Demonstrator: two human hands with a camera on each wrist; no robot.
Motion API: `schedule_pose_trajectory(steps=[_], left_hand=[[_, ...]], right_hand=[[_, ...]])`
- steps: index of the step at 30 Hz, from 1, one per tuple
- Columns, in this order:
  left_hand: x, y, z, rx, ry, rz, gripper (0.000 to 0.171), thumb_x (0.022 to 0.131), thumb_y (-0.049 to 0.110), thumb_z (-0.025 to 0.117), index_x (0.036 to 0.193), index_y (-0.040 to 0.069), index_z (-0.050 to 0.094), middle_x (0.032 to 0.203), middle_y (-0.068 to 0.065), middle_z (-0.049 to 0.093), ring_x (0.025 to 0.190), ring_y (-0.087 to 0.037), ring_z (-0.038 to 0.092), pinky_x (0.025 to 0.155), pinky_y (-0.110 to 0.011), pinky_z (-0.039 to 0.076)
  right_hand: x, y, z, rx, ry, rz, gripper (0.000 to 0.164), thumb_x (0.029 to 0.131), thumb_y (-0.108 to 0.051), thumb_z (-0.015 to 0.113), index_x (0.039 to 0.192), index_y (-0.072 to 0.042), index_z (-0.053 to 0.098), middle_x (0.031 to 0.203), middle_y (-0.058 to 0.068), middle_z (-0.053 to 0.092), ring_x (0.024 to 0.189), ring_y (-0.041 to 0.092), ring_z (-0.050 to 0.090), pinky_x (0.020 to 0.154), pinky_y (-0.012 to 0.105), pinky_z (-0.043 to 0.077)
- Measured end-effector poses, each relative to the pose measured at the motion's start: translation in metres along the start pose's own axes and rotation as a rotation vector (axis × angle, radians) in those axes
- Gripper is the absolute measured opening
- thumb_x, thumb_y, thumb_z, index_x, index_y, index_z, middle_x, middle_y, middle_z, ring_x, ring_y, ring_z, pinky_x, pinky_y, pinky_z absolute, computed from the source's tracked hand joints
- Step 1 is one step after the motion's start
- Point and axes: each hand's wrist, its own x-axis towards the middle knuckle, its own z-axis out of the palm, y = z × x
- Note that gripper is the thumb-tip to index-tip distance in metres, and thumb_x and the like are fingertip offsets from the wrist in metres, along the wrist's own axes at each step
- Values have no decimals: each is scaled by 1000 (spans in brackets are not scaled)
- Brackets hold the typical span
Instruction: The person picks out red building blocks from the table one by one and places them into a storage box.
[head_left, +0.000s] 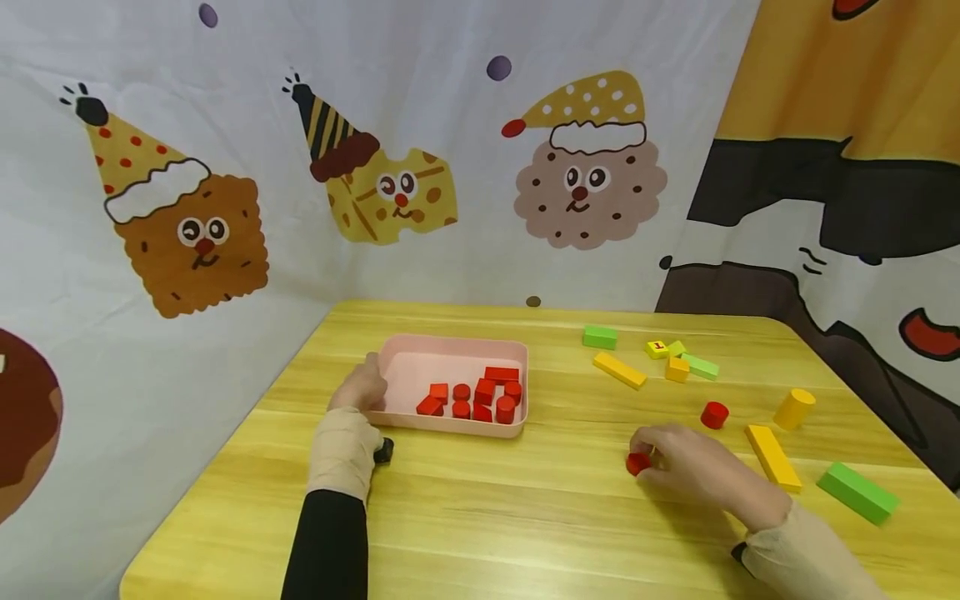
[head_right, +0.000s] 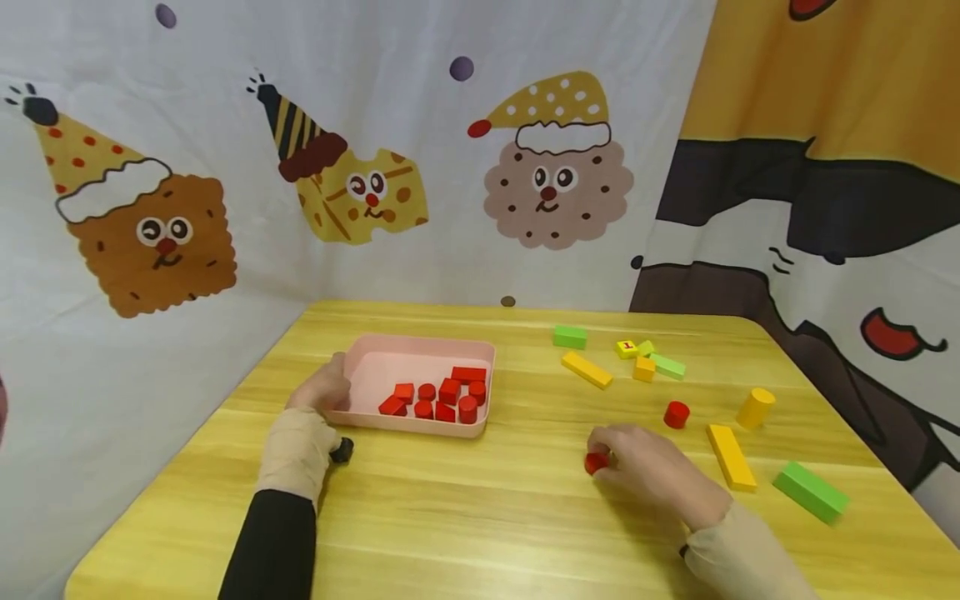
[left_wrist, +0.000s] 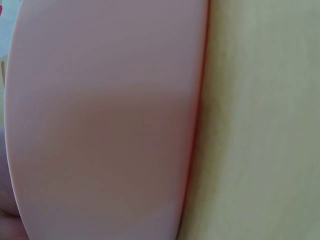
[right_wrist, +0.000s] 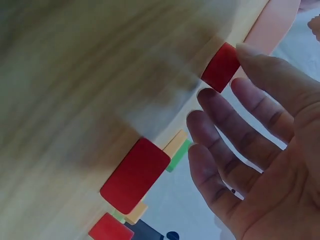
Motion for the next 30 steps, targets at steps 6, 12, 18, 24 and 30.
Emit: schedule_pose_trajectory(steps=[6,12,18,24,30], left_hand=[[3,0,-2,14,-3,-5,60,96,-8,42,153,-10,23,132,-35,50,108,-42,55,95,-49,47],[5,1,-2,18,-7,-25,62,98,-7,41,156,-8,19,138,-34,48,111,-41,54,96,-49,46],[-1,5,-3,18,0,-7,59,98,-5,40,155,-8,22,137,-33,48,112,-41,54,97,-49,45],[-4,5,-3,18,9,24,57,98,-6,41,152,-9,24,132,-33,52,108,-41,56,95,-48,47],[-3,2,-2,11,13,6,54,100,-5,39,152,-9,25,129,-33,52,107,-41,56,95,-48,47]], right_hand=[[2,-4,3,-45,17,-6,27,84,-17,88,97,-23,65,88,-14,58,76,5,50,67,28,47],[3,-6,3,-78,30,2,28,84,-16,88,96,-22,64,86,-13,56,75,6,47,66,28,44],[2,-11,2,-97,74,-46,28,83,-14,89,95,-23,65,86,-15,58,73,3,47,64,27,45],[6,-16,0,-97,125,-99,27,84,-12,88,95,-25,66,90,-15,61,75,4,52,65,27,48],[15,-27,-4,-125,181,-158,29,83,-9,89,95,-23,67,92,-14,64,82,11,63,70,30,54]])
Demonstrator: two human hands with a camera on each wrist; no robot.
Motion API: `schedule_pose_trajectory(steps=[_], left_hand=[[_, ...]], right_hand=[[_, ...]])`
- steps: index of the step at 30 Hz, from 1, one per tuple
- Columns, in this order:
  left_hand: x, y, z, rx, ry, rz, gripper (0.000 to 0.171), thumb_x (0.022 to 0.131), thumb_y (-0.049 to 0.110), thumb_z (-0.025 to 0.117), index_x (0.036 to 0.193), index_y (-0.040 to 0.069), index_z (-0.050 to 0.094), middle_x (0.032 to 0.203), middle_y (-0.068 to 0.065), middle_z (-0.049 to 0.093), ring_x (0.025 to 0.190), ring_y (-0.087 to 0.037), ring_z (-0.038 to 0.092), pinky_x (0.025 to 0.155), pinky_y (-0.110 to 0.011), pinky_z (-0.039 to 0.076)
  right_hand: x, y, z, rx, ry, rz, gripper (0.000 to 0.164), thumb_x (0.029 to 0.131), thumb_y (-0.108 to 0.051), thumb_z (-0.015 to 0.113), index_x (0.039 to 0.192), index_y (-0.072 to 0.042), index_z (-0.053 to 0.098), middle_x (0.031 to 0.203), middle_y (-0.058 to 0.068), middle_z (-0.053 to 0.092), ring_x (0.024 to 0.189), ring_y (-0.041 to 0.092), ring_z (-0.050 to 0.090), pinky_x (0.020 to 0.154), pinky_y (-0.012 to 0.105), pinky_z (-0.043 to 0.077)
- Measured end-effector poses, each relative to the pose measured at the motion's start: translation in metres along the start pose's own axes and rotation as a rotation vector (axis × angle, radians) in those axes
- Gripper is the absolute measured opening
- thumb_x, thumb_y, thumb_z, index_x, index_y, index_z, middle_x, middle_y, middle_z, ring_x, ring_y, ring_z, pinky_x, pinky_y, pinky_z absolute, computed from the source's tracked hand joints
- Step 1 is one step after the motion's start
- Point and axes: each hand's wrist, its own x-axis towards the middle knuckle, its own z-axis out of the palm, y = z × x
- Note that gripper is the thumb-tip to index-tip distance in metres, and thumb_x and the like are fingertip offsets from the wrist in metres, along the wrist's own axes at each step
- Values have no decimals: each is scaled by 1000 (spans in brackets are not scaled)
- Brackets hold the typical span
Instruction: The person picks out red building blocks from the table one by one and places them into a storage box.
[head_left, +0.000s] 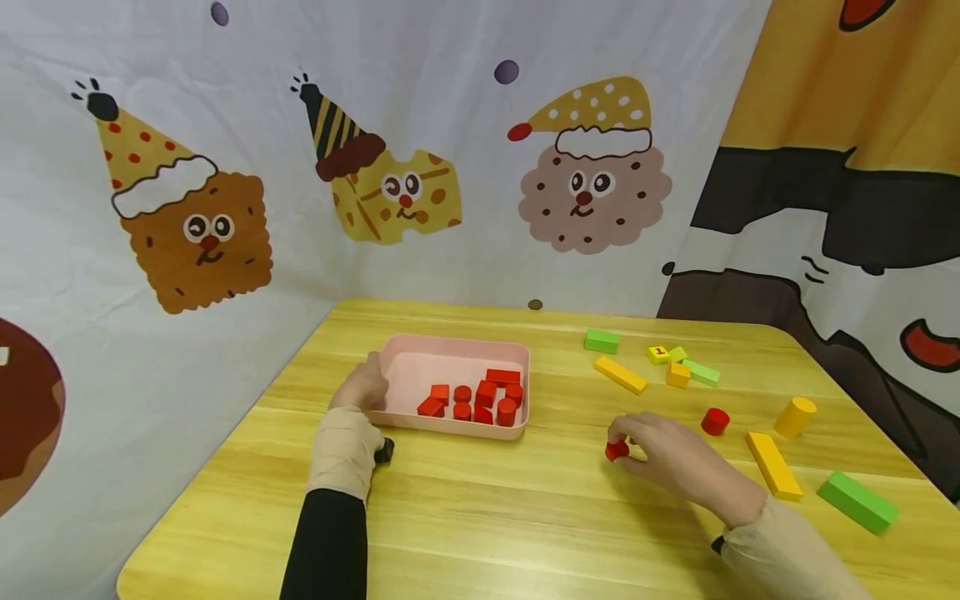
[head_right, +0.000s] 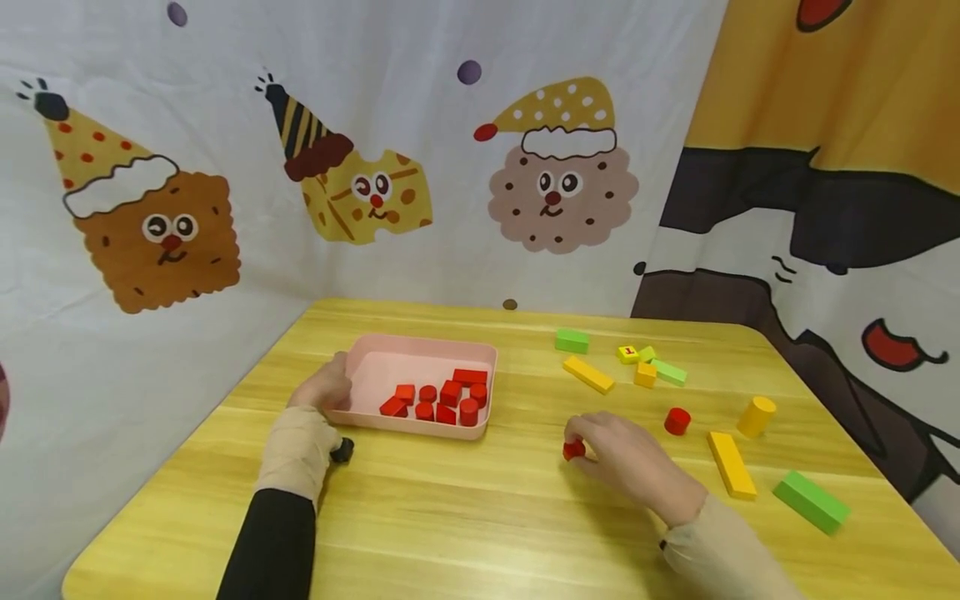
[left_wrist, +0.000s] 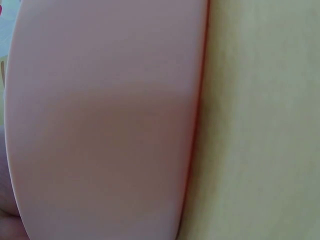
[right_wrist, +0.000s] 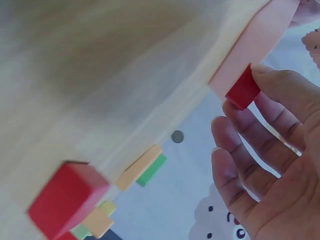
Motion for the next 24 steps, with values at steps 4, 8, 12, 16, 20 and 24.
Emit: schedule_pose_trajectory(steps=[4,8,12,16,20,24], left_hand=[[-1,-1,0,1,-1,-1,56,99,-6,40,153,-8,24,132,-34,52,108,-42,56,95,-49,47],[-1,-1,-1,4,2,10,56,99,-6,40,152,-9,25,131,-35,52,105,-42,57,94,-49,47],[-4,0,-2,-7,5,12,55,98,-6,40,151,-9,25,125,-34,54,101,-41,58,91,-48,48],[-4,1,-1,-21,4,6,56,98,-7,41,151,-9,25,120,-32,55,98,-39,58,87,-45,49],[0,0,2,-18,0,6,55,97,-8,41,150,-9,26,119,-31,56,97,-39,59,86,-44,49],[-1,0,1,-9,7,1,55,96,-9,42,149,-9,28,120,-31,55,99,-39,58,86,-44,49]], right_hand=[[9,-7,-1,-3,21,-22,29,82,-9,89,95,-22,68,92,-13,65,82,13,63,70,30,54],[20,-12,-1,6,35,-25,28,83,-9,89,96,-22,68,92,-12,65,83,13,63,70,29,54],[34,-15,2,4,39,-5,25,84,-11,88,96,-21,68,94,-11,66,86,14,64,71,31,55],[48,-18,4,6,57,-20,23,85,-11,87,96,-20,69,94,-9,67,87,14,64,74,33,55],[62,-20,7,15,78,-42,22,86,-11,87,97,-19,69,94,-9,67,88,14,64,76,34,55],[78,-24,12,30,75,-34,21,87,-12,86,97,-18,69,94,-8,68,88,14,64,77,35,55]])
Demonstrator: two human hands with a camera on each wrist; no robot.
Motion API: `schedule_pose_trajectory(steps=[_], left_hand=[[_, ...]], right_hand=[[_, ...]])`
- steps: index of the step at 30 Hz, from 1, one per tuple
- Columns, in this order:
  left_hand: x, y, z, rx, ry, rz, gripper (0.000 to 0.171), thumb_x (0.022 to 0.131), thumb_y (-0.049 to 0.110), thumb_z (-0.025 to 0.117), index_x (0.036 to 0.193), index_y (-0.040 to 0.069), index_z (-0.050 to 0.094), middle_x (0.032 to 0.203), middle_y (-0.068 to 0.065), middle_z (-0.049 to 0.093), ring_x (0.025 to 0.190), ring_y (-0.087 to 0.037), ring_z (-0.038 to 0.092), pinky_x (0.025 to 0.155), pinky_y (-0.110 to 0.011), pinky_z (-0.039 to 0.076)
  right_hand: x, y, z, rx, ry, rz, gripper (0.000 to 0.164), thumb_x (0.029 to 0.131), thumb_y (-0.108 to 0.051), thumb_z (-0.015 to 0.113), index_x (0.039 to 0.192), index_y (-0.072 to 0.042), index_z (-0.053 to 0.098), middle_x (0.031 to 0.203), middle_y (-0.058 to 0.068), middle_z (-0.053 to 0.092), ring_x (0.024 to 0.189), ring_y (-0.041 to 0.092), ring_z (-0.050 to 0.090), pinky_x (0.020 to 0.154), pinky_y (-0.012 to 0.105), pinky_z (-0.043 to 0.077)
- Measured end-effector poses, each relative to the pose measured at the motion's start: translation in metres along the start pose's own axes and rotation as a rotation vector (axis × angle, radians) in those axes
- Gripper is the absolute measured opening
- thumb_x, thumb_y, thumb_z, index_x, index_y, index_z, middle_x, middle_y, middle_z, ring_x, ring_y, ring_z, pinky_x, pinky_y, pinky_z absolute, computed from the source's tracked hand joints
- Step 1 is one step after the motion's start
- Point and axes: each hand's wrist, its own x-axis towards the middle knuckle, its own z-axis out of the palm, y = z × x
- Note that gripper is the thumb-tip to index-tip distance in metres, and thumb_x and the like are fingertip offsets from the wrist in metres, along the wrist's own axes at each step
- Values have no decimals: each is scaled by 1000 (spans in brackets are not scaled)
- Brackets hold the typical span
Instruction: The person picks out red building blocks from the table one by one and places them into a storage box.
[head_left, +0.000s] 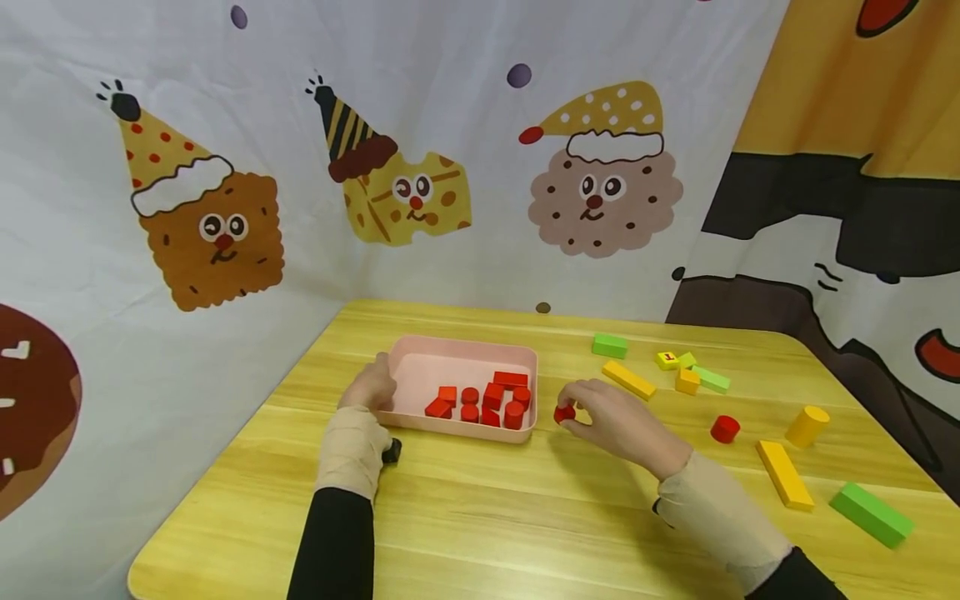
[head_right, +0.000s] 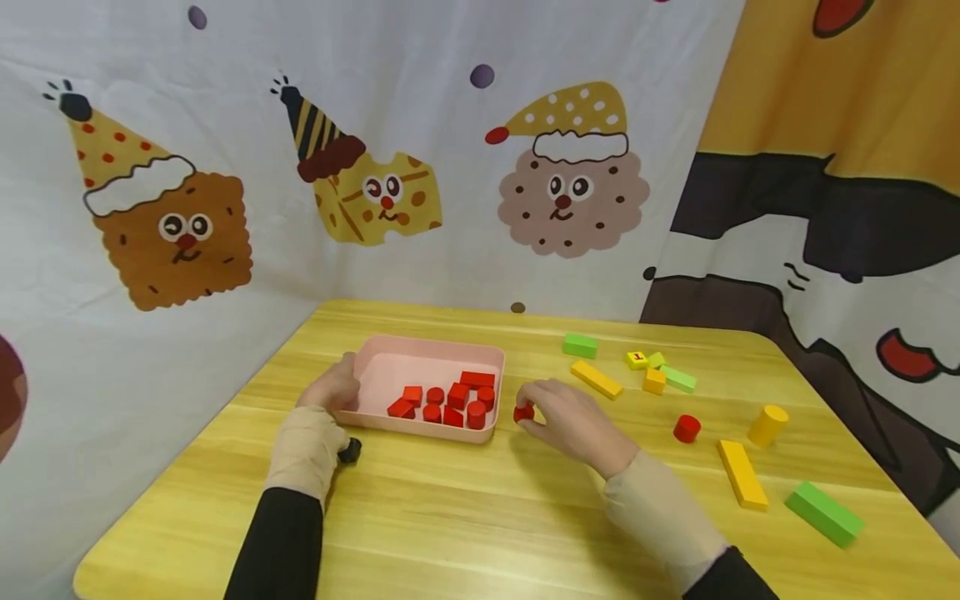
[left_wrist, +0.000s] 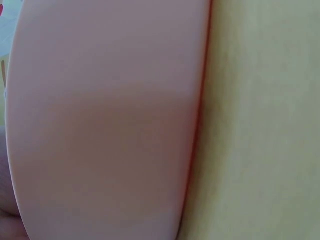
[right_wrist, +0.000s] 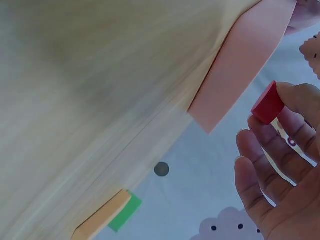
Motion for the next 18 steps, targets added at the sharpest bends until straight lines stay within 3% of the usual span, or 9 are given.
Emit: schedule_pose_trajectory(steps=[10,18], left_hand=[[-2,-2,-1,23,13,30,55,98,-5,40,151,-13,26,132,-35,53,106,-41,57,96,-49,47],[-3,1,-2,11,23,33,52,99,-6,40,149,-12,29,128,-33,54,103,-40,58,93,-48,49]], right_hand=[[39,-11,13,17,-30,15,20,89,-16,85,101,-15,68,96,-4,68,89,20,64,78,37,55],[64,-22,23,9,-4,63,20,89,-14,84,98,-14,66,94,-3,68,84,17,57,72,34,52]])
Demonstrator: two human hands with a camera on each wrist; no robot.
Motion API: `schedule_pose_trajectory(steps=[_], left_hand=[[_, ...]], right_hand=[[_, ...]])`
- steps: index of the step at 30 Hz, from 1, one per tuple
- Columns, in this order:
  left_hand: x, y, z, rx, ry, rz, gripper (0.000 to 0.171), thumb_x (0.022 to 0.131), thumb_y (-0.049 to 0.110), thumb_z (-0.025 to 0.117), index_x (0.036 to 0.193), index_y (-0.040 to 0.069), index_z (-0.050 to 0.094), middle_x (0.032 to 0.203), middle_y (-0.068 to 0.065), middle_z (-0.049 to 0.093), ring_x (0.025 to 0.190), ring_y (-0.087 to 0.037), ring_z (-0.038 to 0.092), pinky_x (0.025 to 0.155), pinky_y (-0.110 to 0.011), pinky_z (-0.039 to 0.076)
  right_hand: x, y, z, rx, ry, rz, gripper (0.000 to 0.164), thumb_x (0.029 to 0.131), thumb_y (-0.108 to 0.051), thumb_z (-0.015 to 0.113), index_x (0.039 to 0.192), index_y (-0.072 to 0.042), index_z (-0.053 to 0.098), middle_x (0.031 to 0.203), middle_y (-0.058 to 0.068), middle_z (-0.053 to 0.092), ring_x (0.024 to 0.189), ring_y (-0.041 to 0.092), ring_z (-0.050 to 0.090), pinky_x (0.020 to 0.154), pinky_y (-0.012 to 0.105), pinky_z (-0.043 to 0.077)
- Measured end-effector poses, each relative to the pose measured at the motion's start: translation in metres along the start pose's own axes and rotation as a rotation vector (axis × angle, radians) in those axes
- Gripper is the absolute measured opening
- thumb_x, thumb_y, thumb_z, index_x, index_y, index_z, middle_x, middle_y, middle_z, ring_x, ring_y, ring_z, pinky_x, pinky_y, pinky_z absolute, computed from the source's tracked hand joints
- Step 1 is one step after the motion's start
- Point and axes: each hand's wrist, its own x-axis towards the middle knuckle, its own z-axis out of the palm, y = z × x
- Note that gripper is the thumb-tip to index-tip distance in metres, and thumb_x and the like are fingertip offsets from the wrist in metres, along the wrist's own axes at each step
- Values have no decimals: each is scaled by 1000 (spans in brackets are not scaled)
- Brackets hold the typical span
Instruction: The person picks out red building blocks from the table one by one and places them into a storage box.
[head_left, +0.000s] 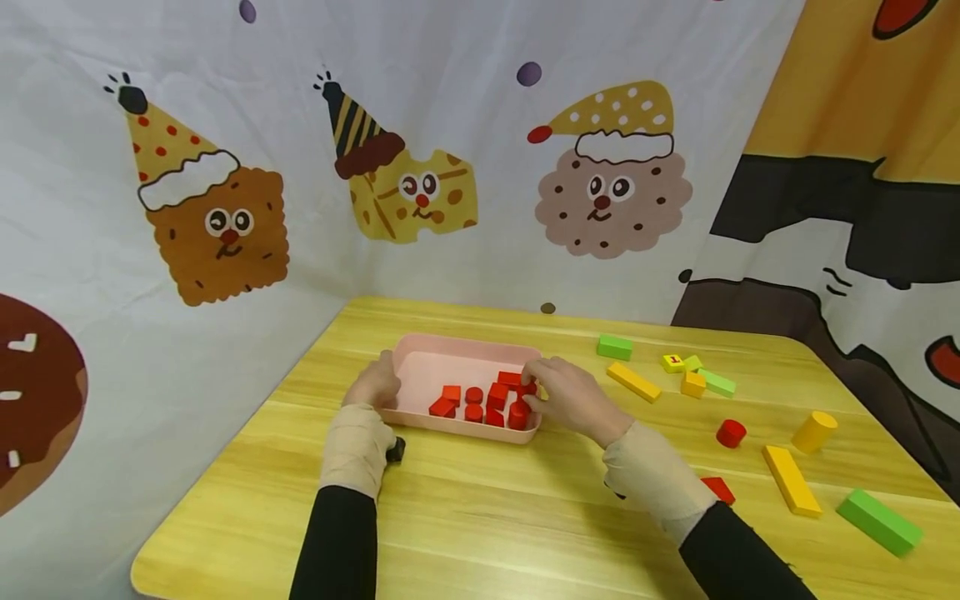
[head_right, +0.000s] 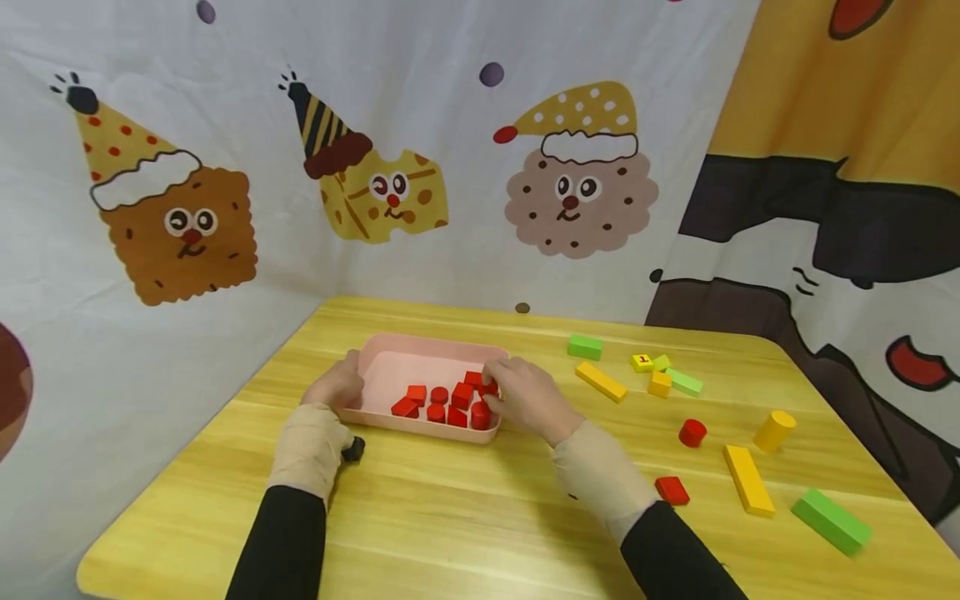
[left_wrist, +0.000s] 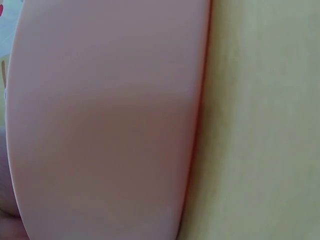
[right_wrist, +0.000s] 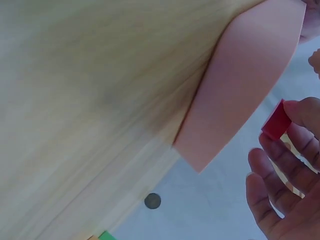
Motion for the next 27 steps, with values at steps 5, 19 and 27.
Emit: schedule_pose_trajectory(steps=[5,19,27], left_hand=[[-2,0,0,8,7,-4,50,98,-5,41,147,-12,31,124,-33,56,99,-40,60,92,-48,49],[-2,-1,-1,7,6,-33,52,101,-2,42,151,-10,28,130,-34,54,102,-41,59,96,-49,48],[0,-1,1,1,13,-30,56,99,-4,42,153,-10,27,131,-35,54,102,-40,59,96,-49,48]], right_hand=[[14,-7,4,-10,5,4,20,90,-16,84,96,-15,66,94,-3,67,81,18,56,72,36,53],[56,-12,16,98,-70,46,12,95,-17,78,97,-16,67,97,-5,69,81,17,58,73,35,52],[73,-12,24,78,-102,100,14,96,-19,78,91,-17,65,90,-4,68,76,17,57,72,35,52]])
